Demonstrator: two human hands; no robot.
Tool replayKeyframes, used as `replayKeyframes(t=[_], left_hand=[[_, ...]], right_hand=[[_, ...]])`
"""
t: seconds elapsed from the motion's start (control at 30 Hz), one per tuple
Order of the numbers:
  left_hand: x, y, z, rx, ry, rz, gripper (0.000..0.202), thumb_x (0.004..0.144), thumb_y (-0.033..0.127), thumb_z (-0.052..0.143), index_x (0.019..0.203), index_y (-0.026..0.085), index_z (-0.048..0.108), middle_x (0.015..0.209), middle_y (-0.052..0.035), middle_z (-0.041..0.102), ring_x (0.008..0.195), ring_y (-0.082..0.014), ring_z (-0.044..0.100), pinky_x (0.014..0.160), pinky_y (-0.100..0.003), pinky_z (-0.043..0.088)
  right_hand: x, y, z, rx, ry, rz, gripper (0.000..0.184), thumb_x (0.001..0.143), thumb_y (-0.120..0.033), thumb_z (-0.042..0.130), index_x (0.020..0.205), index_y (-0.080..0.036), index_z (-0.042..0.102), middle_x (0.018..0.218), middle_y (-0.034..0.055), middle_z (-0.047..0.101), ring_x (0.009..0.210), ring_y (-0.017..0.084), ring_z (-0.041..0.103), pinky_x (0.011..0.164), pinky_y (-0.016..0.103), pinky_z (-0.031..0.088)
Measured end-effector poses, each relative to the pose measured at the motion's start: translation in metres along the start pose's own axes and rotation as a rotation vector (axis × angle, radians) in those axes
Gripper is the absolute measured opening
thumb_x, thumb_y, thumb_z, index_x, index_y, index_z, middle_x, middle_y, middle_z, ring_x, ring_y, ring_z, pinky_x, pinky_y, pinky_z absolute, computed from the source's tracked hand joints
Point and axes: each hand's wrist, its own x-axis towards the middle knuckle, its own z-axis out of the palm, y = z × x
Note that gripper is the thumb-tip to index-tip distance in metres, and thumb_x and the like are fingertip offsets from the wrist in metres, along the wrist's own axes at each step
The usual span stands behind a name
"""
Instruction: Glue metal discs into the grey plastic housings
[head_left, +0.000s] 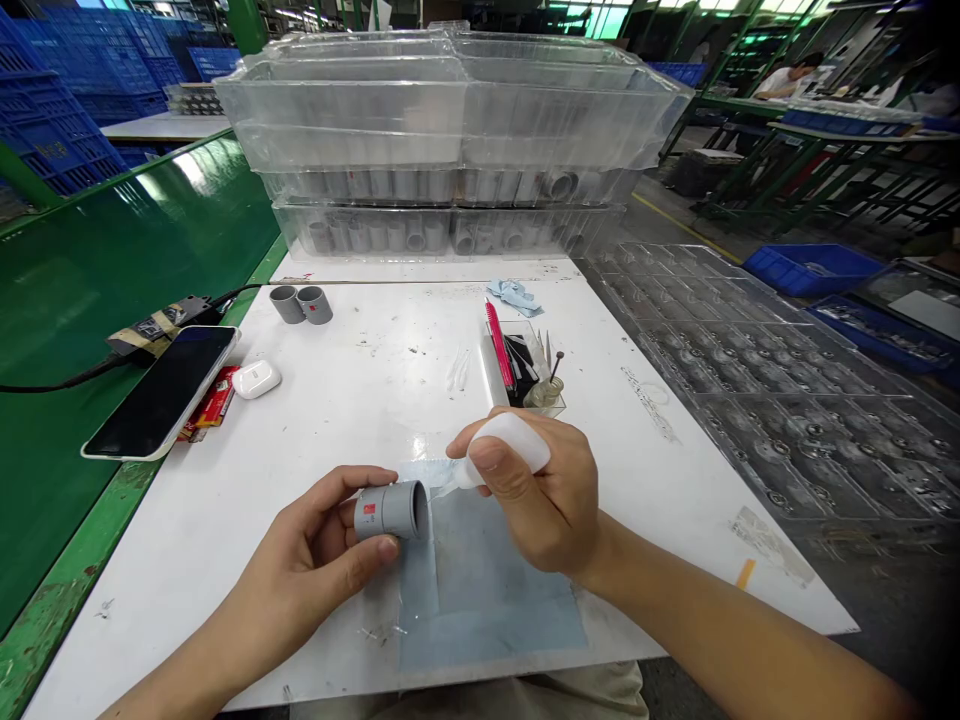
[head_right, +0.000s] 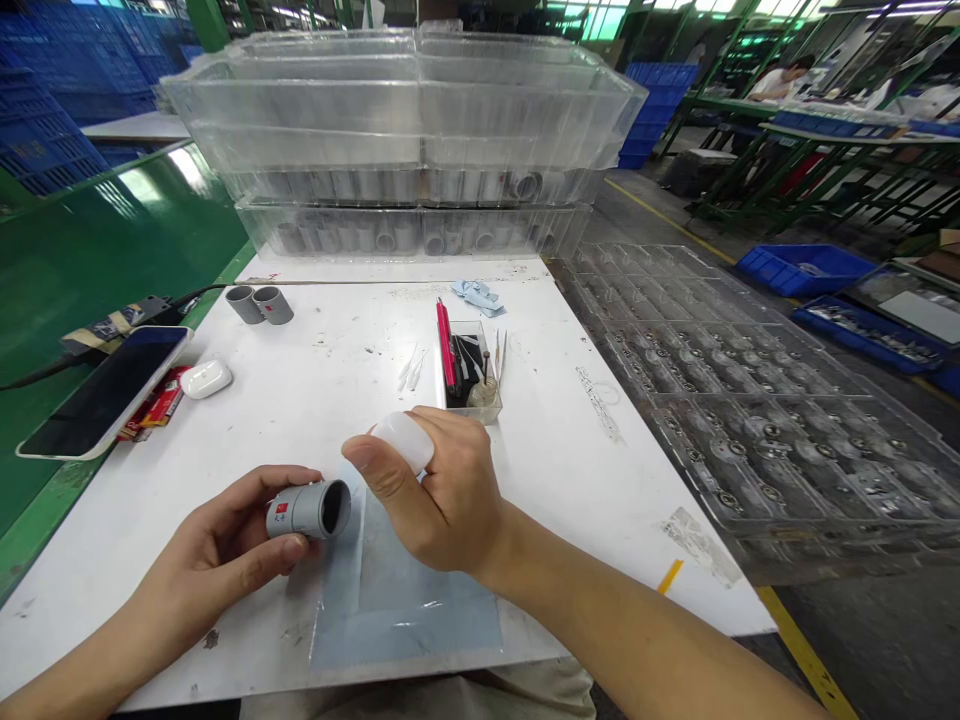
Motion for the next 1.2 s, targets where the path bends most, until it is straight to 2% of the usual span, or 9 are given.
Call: replayKeyframes(t=[0.23, 0.37, 0.43, 0.5, 0.57, 0.67, 0.77, 0.97, 1.2], left_hand=[[0.0, 0.0, 0.001, -0.015, 0.014, 0.014, 0.042, 0.081, 0.041, 0.084, 0.117, 0.026, 0.067, 0.084, 0.0013, 0.065, 0.069, -0.0126, 0.053, 0.06, -0.022, 0.043], [0.001, -0.004, 0.0, -0.035, -0.019, 0.027, 0.039, 0.084, 0.03, 0.082, 0.119, 0.028, 0.066, 0.08, 0.0037, 0.065, 0.066, -0.0102, 0.052, 0.059, -0.019, 0.044], [0.002, -0.007, -0.001, -0.034, -0.021, 0.069, 0.036, 0.084, 0.023, 0.082, 0.116, 0.03, 0.068, 0.093, 0.0019, 0.067, 0.071, -0.0105, 0.056, 0.063, -0.02, 0.048], [0.004, -0.01, -0.002, -0.047, -0.019, 0.14, 0.033, 0.081, 0.017, 0.082, 0.11, 0.03, 0.07, 0.116, -0.0012, 0.065, 0.084, -0.0132, 0.062, 0.07, -0.022, 0.052], [0.005, -0.012, -0.002, -0.066, -0.024, 0.186, 0.026, 0.082, 0.017, 0.082, 0.103, 0.028, 0.07, 0.128, -0.0031, 0.063, 0.098, -0.0168, 0.064, 0.076, -0.023, 0.053], [0.005, -0.011, -0.002, -0.077, -0.026, 0.173, 0.015, 0.087, 0.024, 0.078, 0.097, 0.027, 0.067, 0.126, -0.0039, 0.067, 0.104, -0.0196, 0.064, 0.077, -0.025, 0.054], [0.003, -0.008, -0.001, -0.067, -0.012, 0.136, 0.017, 0.087, 0.028, 0.079, 0.095, 0.026, 0.065, 0.124, -0.0032, 0.069, 0.102, -0.0204, 0.065, 0.074, -0.026, 0.054], [0.003, -0.008, -0.001, -0.079, -0.037, 0.145, 0.017, 0.087, 0.027, 0.08, 0.095, 0.027, 0.065, 0.121, -0.0013, 0.069, 0.105, -0.019, 0.064, 0.075, -0.024, 0.052], [0.005, -0.011, -0.004, -0.087, -0.072, 0.155, 0.017, 0.088, 0.027, 0.079, 0.096, 0.026, 0.064, 0.121, -0.0026, 0.067, 0.105, -0.0193, 0.064, 0.075, -0.024, 0.053]], right_hand=[[0.0, -0.001, 0.0, 0.048, -0.029, 0.017, 0.04, 0.103, -0.034, 0.056, 0.071, -0.015, 0.069, 0.051, -0.0013, 0.054, 0.047, 0.01, 0.052, 0.046, 0.026, 0.038], [0.0, -0.003, -0.001, 0.127, -0.032, 0.097, 0.042, 0.103, -0.039, 0.055, 0.073, -0.014, 0.072, 0.05, -0.0014, 0.054, 0.043, 0.009, 0.05, 0.042, 0.025, 0.036], [0.0, -0.003, -0.002, 0.16, -0.009, 0.132, 0.043, 0.103, -0.041, 0.055, 0.074, -0.014, 0.072, 0.052, -0.0007, 0.057, 0.044, 0.009, 0.052, 0.042, 0.025, 0.037], [0.0, -0.002, -0.003, 0.162, 0.027, 0.131, 0.043, 0.103, -0.042, 0.056, 0.073, -0.015, 0.071, 0.056, 0.0003, 0.061, 0.045, 0.009, 0.053, 0.043, 0.025, 0.039], [0.001, 0.0, -0.004, 0.139, 0.054, 0.107, 0.045, 0.103, -0.043, 0.056, 0.069, -0.016, 0.069, 0.059, 0.0012, 0.063, 0.046, 0.009, 0.053, 0.042, 0.025, 0.04], [0.001, 0.002, -0.004, 0.082, 0.061, 0.057, 0.047, 0.103, -0.043, 0.055, 0.065, -0.017, 0.066, 0.06, 0.0017, 0.064, 0.047, 0.009, 0.054, 0.043, 0.025, 0.042], [0.001, 0.003, -0.003, 0.053, 0.054, 0.02, 0.045, 0.103, -0.043, 0.054, 0.068, -0.017, 0.067, 0.06, 0.0016, 0.063, 0.048, 0.01, 0.055, 0.045, 0.025, 0.044], [-0.001, 0.003, 0.0, 0.059, 0.032, 0.029, 0.043, 0.103, -0.042, 0.054, 0.072, -0.017, 0.068, 0.063, 0.0022, 0.065, 0.052, 0.011, 0.058, 0.046, 0.025, 0.045], [0.0, 0.003, 0.001, 0.027, 0.022, 0.043, 0.046, 0.103, -0.039, 0.057, 0.063, -0.017, 0.062, 0.057, 0.0006, 0.061, 0.049, 0.009, 0.055, 0.046, 0.025, 0.042]])
